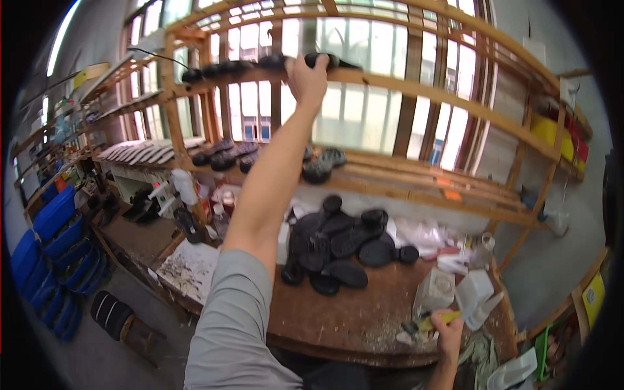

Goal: Applying glue to the bottom of shoe soles using a brush.

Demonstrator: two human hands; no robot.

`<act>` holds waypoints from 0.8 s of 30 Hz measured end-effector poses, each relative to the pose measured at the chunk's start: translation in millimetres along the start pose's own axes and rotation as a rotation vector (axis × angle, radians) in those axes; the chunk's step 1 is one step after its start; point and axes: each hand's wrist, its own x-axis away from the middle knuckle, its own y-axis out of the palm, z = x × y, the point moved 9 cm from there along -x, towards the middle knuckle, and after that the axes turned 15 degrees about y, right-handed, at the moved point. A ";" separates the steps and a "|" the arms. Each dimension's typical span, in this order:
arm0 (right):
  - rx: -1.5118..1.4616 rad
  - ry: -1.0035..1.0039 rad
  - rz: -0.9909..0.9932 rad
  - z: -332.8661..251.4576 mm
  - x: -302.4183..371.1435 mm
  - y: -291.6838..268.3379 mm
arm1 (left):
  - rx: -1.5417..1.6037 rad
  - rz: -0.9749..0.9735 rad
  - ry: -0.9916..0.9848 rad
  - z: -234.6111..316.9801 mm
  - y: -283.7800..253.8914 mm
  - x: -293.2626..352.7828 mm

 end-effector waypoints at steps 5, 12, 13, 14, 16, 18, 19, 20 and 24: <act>0.001 0.063 0.077 10.4 -6.9 -14.1 | 0.197 -0.017 0.150 30.7 -3.6 113.7; -0.086 0.148 0.092 53.1 -12.1 -35.3 | 0.327 -1.281 -0.332 4.0 46.7 456.0; -0.086 0.163 0.099 56.9 -10.5 -40.4 | 0.252 -1.391 -0.130 4.0 45.2 490.7; -0.082 0.180 0.111 59.9 -7.6 -45.6 | 0.120 -1.531 0.108 19.2 38.2 512.0; -0.043 0.148 0.226 55.4 -0.1 -63.5 | 0.093 -1.571 0.363 41.3 36.3 539.1; 0.020 0.172 0.280 57.8 -0.1 -77.0 | 0.150 -1.634 0.439 39.3 45.0 554.9; 0.089 0.195 0.354 58.6 -0.6 -89.5 | 0.201 -1.822 0.346 40.4 55.9 552.5; 0.147 0.145 0.389 55.3 -7.4 -91.1 | 0.194 -1.773 0.380 36.2 55.3 544.7; 0.443 0.193 0.383 41.9 -47.2 -78.7 | 0.016 -2.133 0.346 12.1 59.2 545.4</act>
